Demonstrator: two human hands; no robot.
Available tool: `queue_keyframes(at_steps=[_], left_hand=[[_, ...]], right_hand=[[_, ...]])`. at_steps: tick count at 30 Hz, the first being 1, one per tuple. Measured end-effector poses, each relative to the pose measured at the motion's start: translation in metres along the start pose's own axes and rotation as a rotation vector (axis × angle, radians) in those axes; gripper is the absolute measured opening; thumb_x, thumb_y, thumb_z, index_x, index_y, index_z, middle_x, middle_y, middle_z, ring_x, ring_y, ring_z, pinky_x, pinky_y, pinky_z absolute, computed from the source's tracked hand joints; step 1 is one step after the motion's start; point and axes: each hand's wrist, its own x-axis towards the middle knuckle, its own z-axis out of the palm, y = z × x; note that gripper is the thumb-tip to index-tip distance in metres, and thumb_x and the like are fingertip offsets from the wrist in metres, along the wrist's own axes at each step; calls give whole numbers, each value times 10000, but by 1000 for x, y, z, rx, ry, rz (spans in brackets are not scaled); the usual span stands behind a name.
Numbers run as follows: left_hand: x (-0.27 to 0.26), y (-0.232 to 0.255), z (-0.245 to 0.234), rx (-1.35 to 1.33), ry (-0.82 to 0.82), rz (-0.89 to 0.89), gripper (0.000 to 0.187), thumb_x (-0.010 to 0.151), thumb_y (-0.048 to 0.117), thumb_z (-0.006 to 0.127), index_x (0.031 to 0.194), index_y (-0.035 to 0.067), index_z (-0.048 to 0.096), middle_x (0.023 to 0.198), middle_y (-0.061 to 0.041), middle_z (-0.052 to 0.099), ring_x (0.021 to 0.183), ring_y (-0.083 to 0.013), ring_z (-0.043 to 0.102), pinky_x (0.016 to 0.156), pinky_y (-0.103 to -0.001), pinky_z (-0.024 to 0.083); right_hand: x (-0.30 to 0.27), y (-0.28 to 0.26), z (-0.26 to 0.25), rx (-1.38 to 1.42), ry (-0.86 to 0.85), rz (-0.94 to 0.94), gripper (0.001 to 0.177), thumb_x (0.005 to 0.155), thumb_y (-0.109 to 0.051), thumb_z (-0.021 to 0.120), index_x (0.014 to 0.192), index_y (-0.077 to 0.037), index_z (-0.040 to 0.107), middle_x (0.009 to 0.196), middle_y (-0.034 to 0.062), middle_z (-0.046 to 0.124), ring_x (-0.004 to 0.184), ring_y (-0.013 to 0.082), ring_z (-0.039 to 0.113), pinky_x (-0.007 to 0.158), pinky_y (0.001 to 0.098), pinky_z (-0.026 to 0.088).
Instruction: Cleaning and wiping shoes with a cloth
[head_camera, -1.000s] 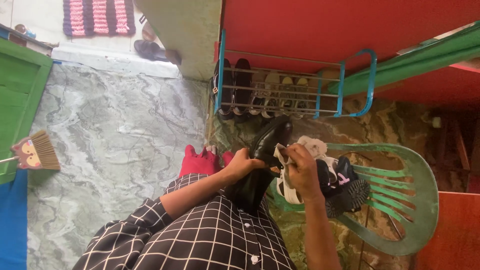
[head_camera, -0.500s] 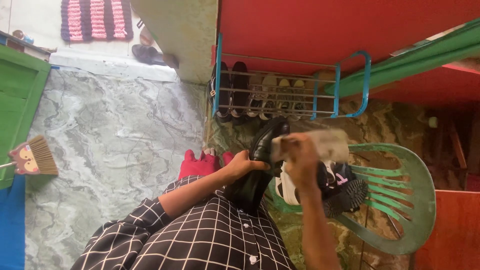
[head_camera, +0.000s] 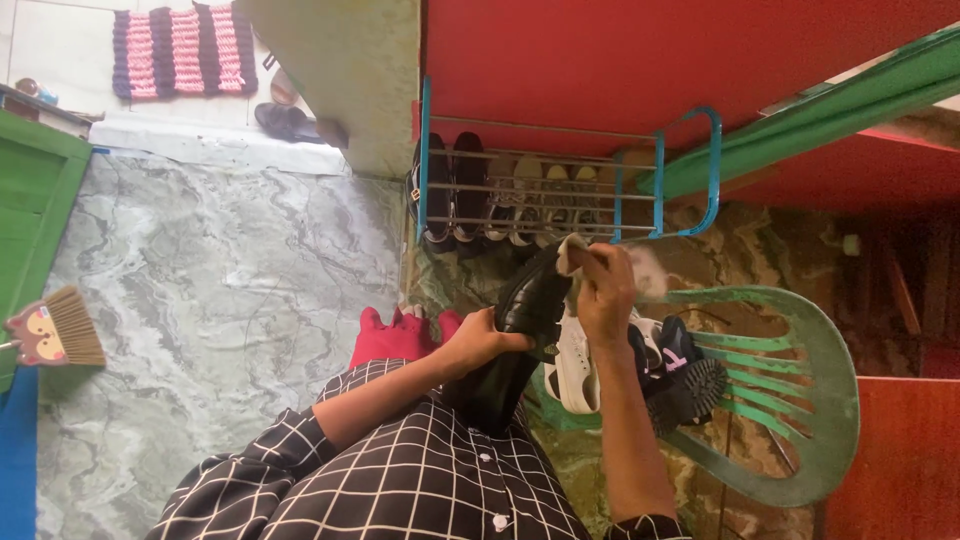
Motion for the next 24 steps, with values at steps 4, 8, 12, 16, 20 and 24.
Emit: queue_keyframes(at_steps=[4,8,12,16,20,24], left_hand=[[-3,0,-2,24,41,20,460,694,244,848,1066,6,718,945,-88,778,840,-156,724,787,-314,577],[-1,7,-1,74,22,31,468,701,250,844,1068,-13,720,955,-109,787,855,-178,745,802,-325,588],[-1,0,1,97,5,67,498,694,271,839,1081,-26,736,956,-114,791,866,-176,743,821,-326,581],[-2,5,0,96,20,139,553,695,271,836,1167,20,694,1035,-77,766,933,-146,716,851,-313,554],[2,6,5,139,20,-2,505,700,267,849,1100,-12,719,986,-129,783,875,-173,730,827,-329,578],[11,-11,-5,-16,-28,153,500,718,231,831,1152,13,714,1060,-68,765,938,-122,700,860,-299,555]], right_hand=[[-8,-22,2,-52,-26,-155,224,866,25,677,1043,-96,743,1090,105,652,1075,314,611,953,440,474],[4,-15,-3,-11,-33,-144,272,825,52,668,1064,-59,737,1104,104,660,1096,324,607,983,447,478],[5,-33,-10,-59,-38,-166,210,820,4,722,996,-96,781,1083,90,675,1062,318,621,956,442,485],[3,-11,-2,-123,-119,-293,95,853,-62,780,941,-96,768,1076,79,685,1035,306,622,953,453,477],[6,-16,-8,-162,-119,-217,160,828,-6,704,950,-89,768,1102,90,696,1071,292,632,982,442,488],[8,-16,0,-109,-107,-345,80,879,-25,695,910,-75,750,1057,86,690,1009,304,638,954,485,473]])
